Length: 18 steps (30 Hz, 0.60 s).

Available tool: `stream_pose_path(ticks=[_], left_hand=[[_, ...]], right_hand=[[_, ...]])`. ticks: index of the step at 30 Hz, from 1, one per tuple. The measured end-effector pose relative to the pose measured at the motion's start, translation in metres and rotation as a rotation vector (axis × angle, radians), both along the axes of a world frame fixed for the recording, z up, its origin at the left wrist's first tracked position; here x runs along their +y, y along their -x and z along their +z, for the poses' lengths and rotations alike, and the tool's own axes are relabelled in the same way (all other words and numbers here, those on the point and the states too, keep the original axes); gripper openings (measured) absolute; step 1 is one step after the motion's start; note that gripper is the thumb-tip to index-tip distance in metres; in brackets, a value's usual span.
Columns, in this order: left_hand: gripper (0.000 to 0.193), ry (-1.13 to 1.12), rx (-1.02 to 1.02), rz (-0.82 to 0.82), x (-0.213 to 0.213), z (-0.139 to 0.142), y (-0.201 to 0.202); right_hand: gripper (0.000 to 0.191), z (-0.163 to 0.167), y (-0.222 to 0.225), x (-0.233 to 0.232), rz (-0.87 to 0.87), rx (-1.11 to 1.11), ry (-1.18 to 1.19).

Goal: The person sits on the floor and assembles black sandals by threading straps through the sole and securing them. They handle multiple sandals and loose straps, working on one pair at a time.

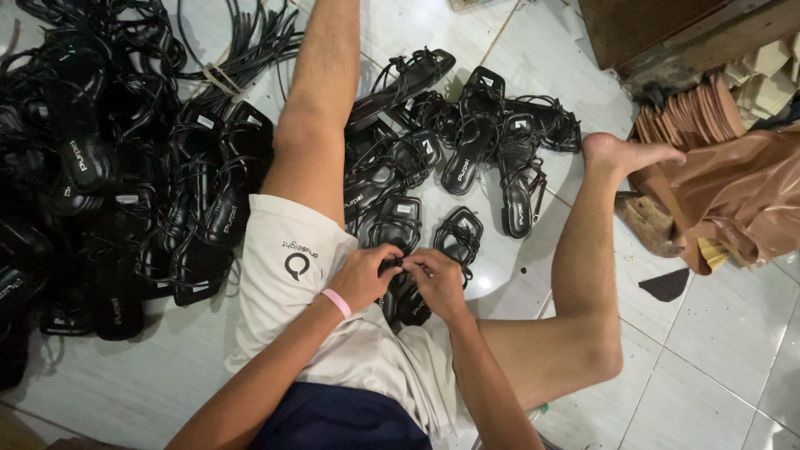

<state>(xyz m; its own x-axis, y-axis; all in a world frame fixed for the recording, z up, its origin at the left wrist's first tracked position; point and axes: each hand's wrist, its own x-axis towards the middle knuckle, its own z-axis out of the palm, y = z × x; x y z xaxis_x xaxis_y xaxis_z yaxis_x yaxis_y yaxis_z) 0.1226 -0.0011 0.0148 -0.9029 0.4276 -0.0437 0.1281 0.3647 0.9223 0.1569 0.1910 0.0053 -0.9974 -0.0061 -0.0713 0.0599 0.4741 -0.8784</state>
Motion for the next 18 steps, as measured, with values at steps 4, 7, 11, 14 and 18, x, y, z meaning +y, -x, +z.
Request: stream_pose_path(ticks=[4, 7, 11, 14, 18], left_hand=[[0.045, 0.116, -0.033, 0.042, -0.012, 0.009, 0.001], [0.067, 0.060, -0.015, 0.154, -0.028, 0.014, -0.006], [0.057, 0.132, -0.058, 0.077, -0.026, 0.015, -0.002], [0.047, 0.089, 0.027, 0.033, -0.019, 0.017, -0.001], [0.042, 0.010, 0.052, 0.011, -0.019, 0.019, -0.002]], right_hand=[[0.014, -0.013, 0.002, 0.013, -0.044, -0.115, 0.223], [0.024, -0.016, -0.009, 0.023, -0.114, -0.204, 0.308], [0.030, -0.019, -0.004, 0.030, -0.007, -0.189, 0.210], [0.029, -0.020, 0.004, 0.030, 0.051, -0.235, 0.226], [0.019, -0.023, 0.006, 0.027, 0.077, -0.264, 0.247]])
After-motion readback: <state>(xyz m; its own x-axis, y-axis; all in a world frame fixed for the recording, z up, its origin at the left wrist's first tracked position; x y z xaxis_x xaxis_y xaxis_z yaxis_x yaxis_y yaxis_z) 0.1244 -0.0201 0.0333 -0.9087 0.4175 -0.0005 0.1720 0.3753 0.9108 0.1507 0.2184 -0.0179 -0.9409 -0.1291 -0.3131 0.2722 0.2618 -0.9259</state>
